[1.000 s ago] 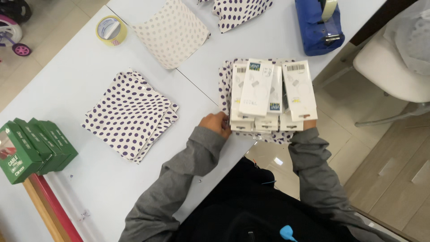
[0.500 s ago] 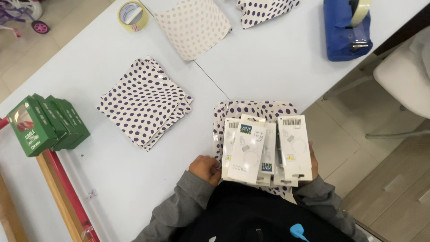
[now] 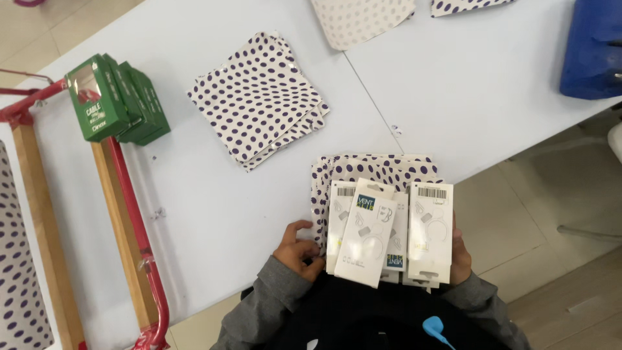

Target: The person wraps several small boxes in polka-dotted paper by hand on a white table, securing the paper with clear tape from a dispenser and then stacking the wrapped boxes together.

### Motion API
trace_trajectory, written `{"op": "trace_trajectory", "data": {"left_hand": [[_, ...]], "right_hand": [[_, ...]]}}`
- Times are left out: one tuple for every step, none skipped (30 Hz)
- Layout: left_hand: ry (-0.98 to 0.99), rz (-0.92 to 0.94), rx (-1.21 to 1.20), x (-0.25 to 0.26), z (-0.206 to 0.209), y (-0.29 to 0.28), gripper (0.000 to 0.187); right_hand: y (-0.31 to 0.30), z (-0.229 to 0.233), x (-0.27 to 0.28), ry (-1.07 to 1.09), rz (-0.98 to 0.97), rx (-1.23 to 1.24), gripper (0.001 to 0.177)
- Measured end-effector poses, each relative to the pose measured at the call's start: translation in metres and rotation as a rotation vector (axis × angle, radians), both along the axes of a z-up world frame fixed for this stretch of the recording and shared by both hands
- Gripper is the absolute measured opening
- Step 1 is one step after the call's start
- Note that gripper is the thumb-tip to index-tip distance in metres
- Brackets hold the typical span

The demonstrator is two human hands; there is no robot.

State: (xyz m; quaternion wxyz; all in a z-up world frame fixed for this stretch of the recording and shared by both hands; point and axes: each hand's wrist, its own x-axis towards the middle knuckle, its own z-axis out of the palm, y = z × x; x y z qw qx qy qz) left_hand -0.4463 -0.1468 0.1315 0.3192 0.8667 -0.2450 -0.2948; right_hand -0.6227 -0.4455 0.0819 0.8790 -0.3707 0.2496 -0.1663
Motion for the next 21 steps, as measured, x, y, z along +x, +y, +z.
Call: {"op": "trace_trajectory", "data": {"left_hand": [[0.028,0.051,-0.088,-0.004,-0.001,0.003,0.016],[0.052,0.102,-0.178,-0.006,-0.002,0.006,0.018],[0.051,0.111,-0.18,-0.009,-0.005,0.01,0.018],[0.057,0.136,-0.173,-0.011,-0.009,0.014,0.017],[0.064,0.16,-0.166,-0.012,-0.012,0.018,0.016],[0.063,0.167,-0.168,-0.012,-0.019,0.022,0.016],[0.093,0.159,-0.134,-0.011,-0.025,0.025,0.014],[0.122,0.151,-0.101,-0.01,-0.032,0.028,0.012],[0.121,0.157,-0.103,-0.012,-0.029,0.028,0.012],[0.164,0.225,-0.164,-0.013,-0.027,0.027,0.01],[0.207,0.293,-0.225,-0.014,-0.024,0.025,0.012],[0.208,0.294,-0.227,-0.01,-0.018,0.025,0.012],[0.297,0.306,-0.274,-0.006,-0.013,0.024,0.035],[0.386,0.316,-0.319,-0.001,-0.006,0.023,0.064],[0.385,0.316,-0.321,0.004,-0.014,0.025,0.064],[0.519,0.4,-0.38,0.011,-0.022,0.027,0.071],[0.653,0.483,-0.439,0.019,-0.029,0.028,0.082],[0.654,0.481,-0.439,0.027,-0.037,0.026,0.082],[0.681,0.444,-0.369,0.035,-0.046,0.024,0.08],[0.708,0.407,-0.3,0.043,-0.055,0.021,0.092],[0.711,0.405,-0.3,0.052,-0.051,0.017,0.092]], "right_hand": [[0.004,0.007,0.001,0.04,0.007,0.056,0.097],[0.008,0.015,0.004,0.077,0.013,0.111,0.101],[0.006,0.001,-0.005,0.078,0.022,0.109,0.101],[0.005,-0.013,-0.013,0.161,0.04,0.056,0.102],[0.002,-0.026,-0.022,0.244,0.058,0.002,0.108],[0.007,-0.013,-0.012,0.244,0.065,0.0,0.108],[0.013,0.001,-0.003,0.141,0.098,-0.059,0.106],[0.018,0.014,0.006,0.037,0.132,-0.117,0.108],[0.021,0.021,0.01,0.036,0.139,-0.119,0.108],[0.024,0.028,0.014,0.002,0.147,-0.161,0.107],[0.027,0.035,0.018,-0.032,0.155,-0.203,0.107],[0.023,0.021,0.01,-0.032,0.157,-0.206,0.107],[0.018,0.006,0.001,0.078,0.164,-0.168,0.11],[0.014,-0.008,-0.007,0.187,0.17,-0.129,0.116],[0.015,-0.019,-0.007,0.186,0.17,-0.131,0.116],[0.017,-0.029,-0.005,0.065,0.176,-0.245,0.111],[0.018,-0.039,-0.004,-0.057,0.179,-0.358,0.106],[0.017,-0.044,-0.006,-0.056,0.177,-0.359,0.106],[0.015,-0.049,-0.007,-0.05,0.174,-0.374,0.1],[0.012,-0.054,-0.009,-0.042,0.172,-0.39,0.095],[0.019,-0.036,-0.002,-0.04,0.171,-0.391,0.095]]}}
